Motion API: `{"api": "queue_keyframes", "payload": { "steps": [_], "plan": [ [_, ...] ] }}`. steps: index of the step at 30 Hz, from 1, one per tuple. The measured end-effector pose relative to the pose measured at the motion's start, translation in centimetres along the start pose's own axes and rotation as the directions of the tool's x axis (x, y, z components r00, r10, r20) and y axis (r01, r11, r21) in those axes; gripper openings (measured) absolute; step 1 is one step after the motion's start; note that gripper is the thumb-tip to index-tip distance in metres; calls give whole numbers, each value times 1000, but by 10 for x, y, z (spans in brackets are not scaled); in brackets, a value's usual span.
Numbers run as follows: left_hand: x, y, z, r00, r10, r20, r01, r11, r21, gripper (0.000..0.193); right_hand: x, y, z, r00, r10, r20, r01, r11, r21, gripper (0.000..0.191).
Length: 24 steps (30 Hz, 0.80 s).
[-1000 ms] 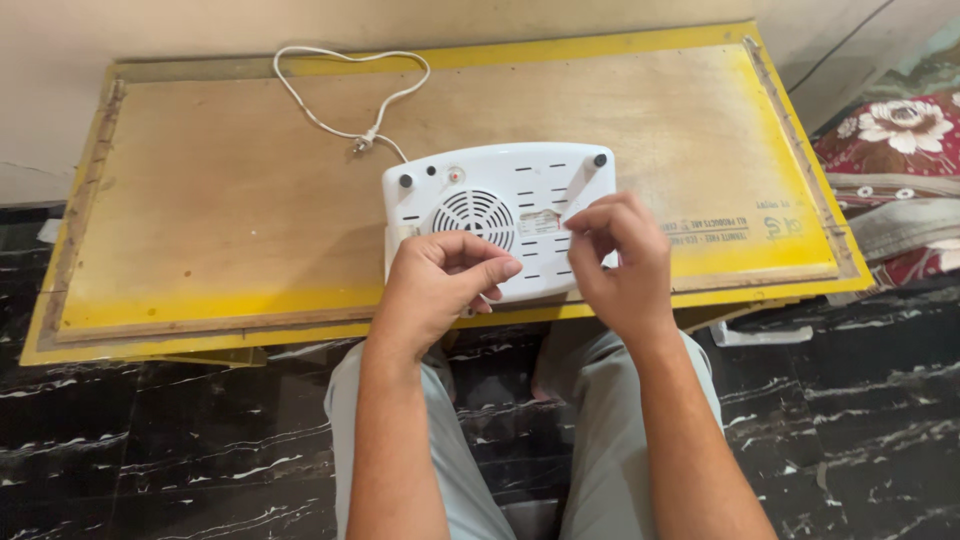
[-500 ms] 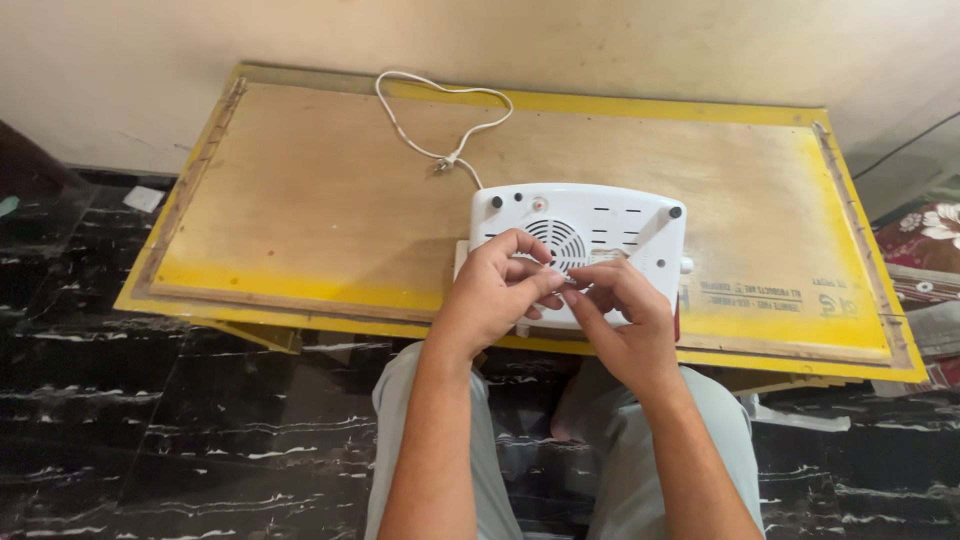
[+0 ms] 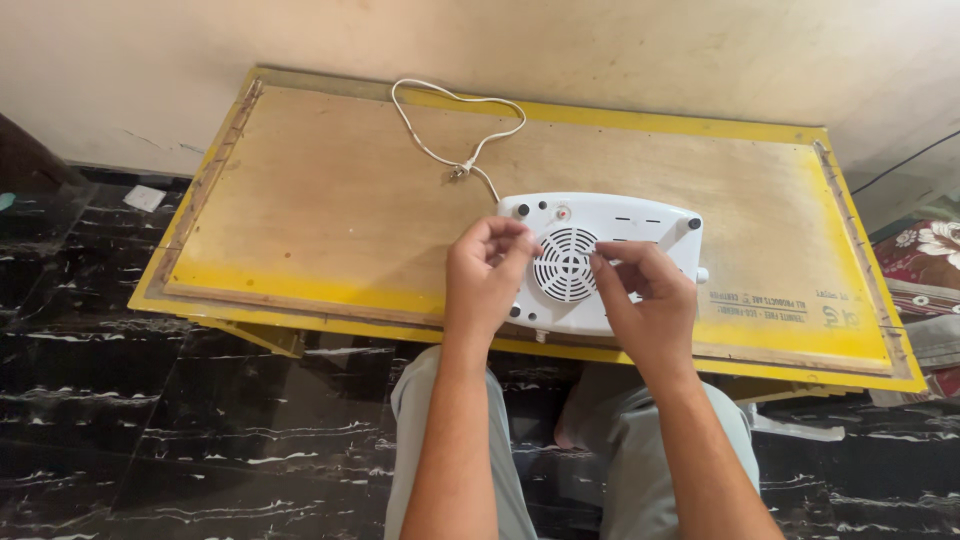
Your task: The person works on a small white electric appliance on a low table. They first handle internal wiring and components inside the open housing, then flip the unit over and use a red screwdriver to unscrew and re-tighten screws on the base, working on several screws one at a time.
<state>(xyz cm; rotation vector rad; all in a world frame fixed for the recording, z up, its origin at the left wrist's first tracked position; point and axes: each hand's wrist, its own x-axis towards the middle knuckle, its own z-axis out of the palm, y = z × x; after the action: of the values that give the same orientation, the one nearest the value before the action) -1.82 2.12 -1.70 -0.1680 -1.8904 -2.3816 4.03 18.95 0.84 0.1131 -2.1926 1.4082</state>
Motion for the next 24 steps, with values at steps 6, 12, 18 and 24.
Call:
{"api": "queue_keyframes", "payload": {
  "steps": [6, 12, 18, 24],
  "plan": [
    [3, -8, 3, 930, 179, -322, -112, 970, 215, 15, 37, -8, 13, 995, -94, -11, 91, 977, -192, 15],
    [4, -4, 6, 874, 438, -210, -327, 850, 412, 35, 49, -7, 44, 992, -104, -70, 91, 981, -172, 15],
    [5, -13, 9, 959, 227, -172, -198, 965, 169, 44, 41, 2, 54, 979, -188, -83, 161, 952, -259, 13],
    [7, -20, 7, 966, 189, -174, -165, 975, 147, 44, 39, 5, 56, 968, -247, -52, 226, 940, -255, 11]
  ]
}}
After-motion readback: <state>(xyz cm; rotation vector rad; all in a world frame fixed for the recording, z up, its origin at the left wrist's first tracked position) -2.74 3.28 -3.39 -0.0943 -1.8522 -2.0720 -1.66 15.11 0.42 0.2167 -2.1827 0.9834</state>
